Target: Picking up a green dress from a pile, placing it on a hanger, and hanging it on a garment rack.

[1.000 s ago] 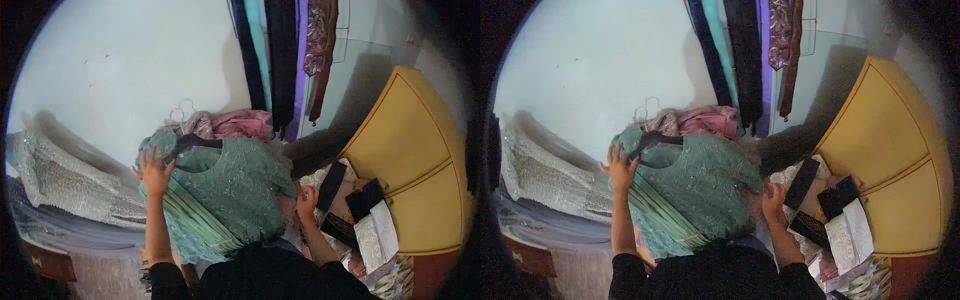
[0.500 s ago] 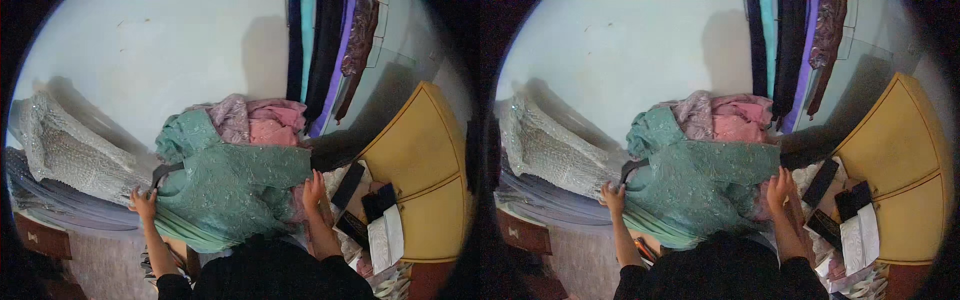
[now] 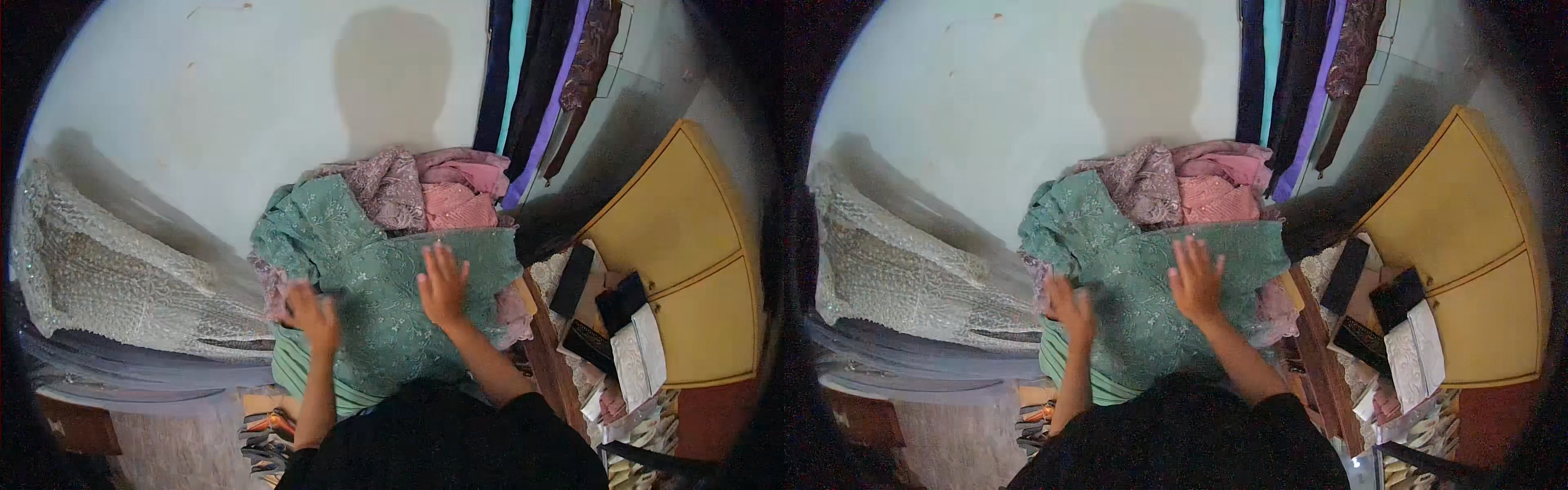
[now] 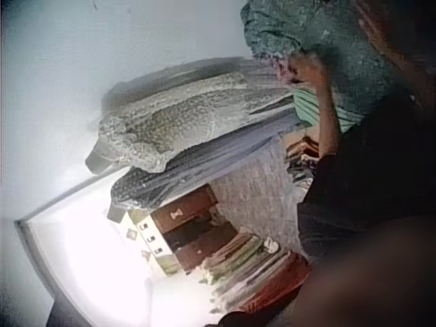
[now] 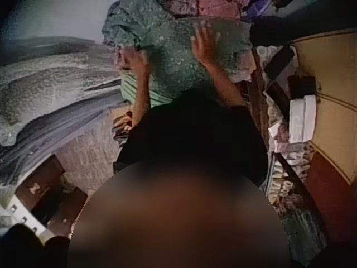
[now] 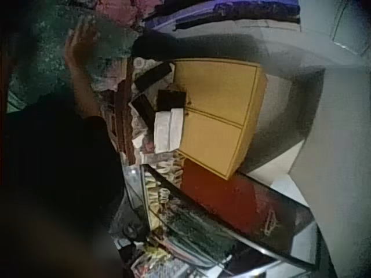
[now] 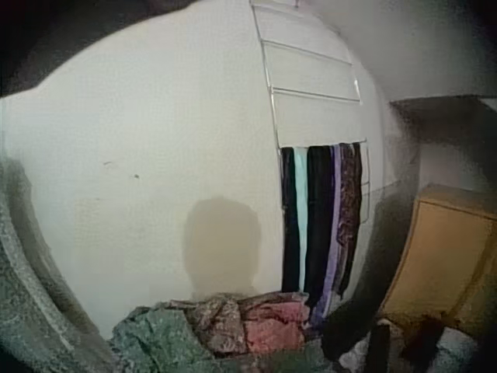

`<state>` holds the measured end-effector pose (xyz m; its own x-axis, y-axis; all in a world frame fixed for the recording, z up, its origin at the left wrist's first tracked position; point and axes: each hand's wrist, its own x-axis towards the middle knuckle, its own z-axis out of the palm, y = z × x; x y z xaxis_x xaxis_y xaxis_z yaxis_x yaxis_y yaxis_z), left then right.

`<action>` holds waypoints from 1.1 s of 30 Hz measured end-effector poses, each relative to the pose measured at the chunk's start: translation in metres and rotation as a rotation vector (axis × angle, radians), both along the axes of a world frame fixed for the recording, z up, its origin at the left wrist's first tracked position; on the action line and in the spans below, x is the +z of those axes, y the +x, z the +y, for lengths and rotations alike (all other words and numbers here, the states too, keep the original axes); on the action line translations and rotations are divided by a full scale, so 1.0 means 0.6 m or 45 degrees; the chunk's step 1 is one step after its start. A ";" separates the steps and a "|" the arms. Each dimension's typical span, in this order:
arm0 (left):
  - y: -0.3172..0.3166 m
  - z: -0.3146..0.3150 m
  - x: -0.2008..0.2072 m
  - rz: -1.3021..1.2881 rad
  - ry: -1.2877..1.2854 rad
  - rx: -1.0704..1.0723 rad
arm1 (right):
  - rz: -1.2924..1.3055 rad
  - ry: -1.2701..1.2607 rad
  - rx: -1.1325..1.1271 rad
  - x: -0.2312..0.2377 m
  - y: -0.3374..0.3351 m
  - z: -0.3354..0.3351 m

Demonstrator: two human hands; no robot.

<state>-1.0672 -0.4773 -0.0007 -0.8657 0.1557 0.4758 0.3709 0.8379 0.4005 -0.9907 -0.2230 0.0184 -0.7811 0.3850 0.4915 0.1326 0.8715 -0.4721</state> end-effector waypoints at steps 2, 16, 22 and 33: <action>0.008 0.092 0.008 -0.125 -0.055 -0.156 | -0.010 0.076 0.242 0.008 -0.012 -0.025; -0.036 0.175 -0.091 -0.071 -0.188 -0.112 | -0.638 -0.332 -1.309 -0.192 0.144 0.404; -0.037 0.139 -0.108 0.014 -0.207 -0.053 | -0.181 -0.333 -0.038 -0.023 0.013 0.163; -0.025 0.165 -0.083 -0.122 -0.296 0.059 | -0.491 0.164 0.107 -0.242 0.114 0.457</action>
